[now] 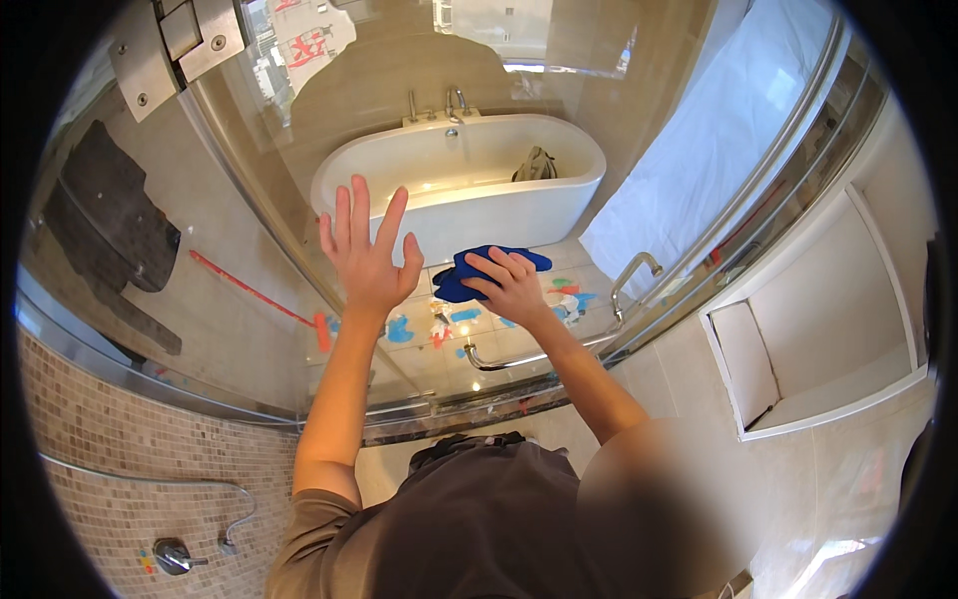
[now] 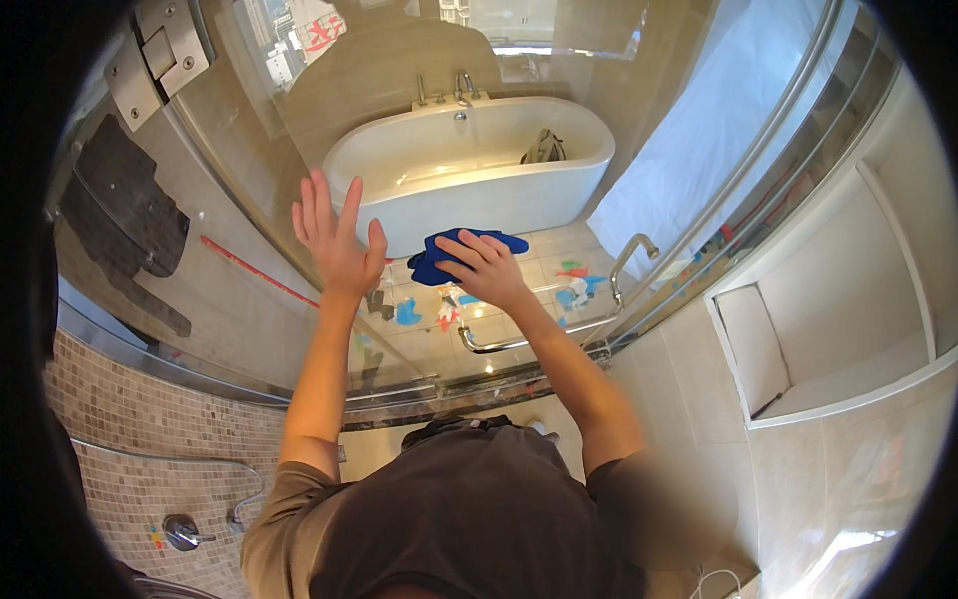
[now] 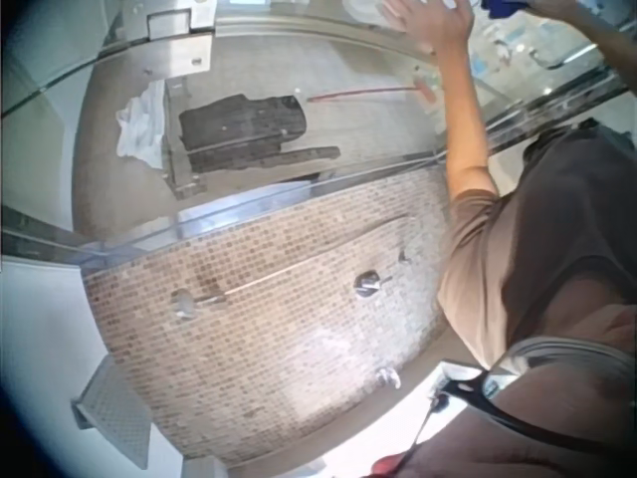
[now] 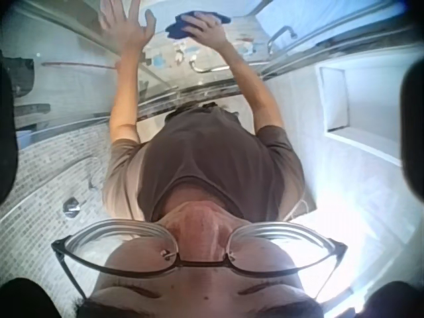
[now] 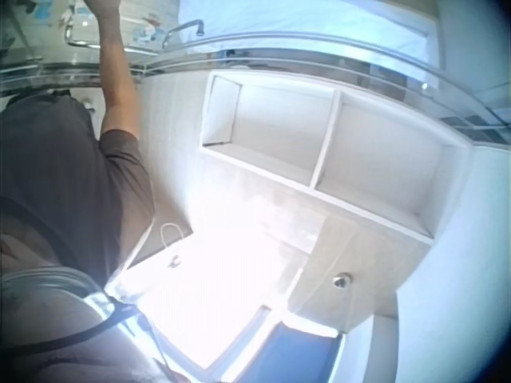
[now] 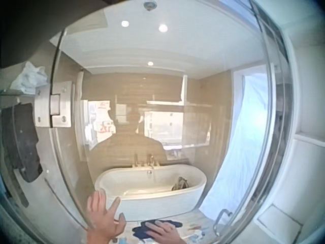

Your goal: The person wipes a glass shower door and adjacent wall surfaces with a blue cloth. They clean the door's frame and handle, then move to the wall and upper sections, repeatedly rubbing the same areas.

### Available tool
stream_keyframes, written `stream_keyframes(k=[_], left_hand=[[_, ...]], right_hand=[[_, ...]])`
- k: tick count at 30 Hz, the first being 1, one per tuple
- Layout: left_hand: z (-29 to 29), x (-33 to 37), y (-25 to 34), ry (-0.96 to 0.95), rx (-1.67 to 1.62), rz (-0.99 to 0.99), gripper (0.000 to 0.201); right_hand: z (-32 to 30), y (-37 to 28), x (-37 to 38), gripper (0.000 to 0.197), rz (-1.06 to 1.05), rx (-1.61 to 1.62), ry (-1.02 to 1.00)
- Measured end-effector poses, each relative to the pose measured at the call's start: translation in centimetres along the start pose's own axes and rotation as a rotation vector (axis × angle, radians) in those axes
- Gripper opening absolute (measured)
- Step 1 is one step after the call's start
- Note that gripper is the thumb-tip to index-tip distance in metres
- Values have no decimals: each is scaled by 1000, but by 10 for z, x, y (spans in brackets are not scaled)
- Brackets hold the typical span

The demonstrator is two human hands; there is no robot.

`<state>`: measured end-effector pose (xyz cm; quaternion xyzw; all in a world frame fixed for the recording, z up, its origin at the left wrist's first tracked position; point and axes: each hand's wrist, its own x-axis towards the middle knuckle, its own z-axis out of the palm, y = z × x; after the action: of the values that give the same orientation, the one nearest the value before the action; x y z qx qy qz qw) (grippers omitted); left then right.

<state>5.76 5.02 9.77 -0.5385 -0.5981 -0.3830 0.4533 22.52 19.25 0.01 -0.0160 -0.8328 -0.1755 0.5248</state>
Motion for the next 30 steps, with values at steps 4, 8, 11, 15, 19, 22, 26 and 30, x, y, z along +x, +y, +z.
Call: stream_keyframes(k=[4, 8, 11, 15, 19, 22, 26, 30], left_hand=[[6, -3, -3, 17, 204, 29, 48], [11, -5, -4, 74, 203, 21, 46], [13, -3, -4, 96, 191, 17, 45], [19, -2, -1, 117, 145, -35, 45], [17, -3, -2, 118, 164, -32, 45], [12, -5, -3, 119, 167, -32, 45], [11, -2, -1, 110, 166, -4, 45], [13, 0, 0, 113, 151, 15, 46]], right_hand=[[-36, 50, 28, 35, 100, 48, -96], [-48, 73, 57, 50, 398, 55, 427], [-31, 52, 33, 55, 480, 29, 439], [2, 3, -62, 41, 280, 113, 23], [-15, 36, -54, 28, 24, 75, -133], [-43, 62, 8, 42, 327, 63, 47], [-38, 61, 21, 44, 297, 38, 237], [-1, 20, -46, 23, 36, 1, 45]])
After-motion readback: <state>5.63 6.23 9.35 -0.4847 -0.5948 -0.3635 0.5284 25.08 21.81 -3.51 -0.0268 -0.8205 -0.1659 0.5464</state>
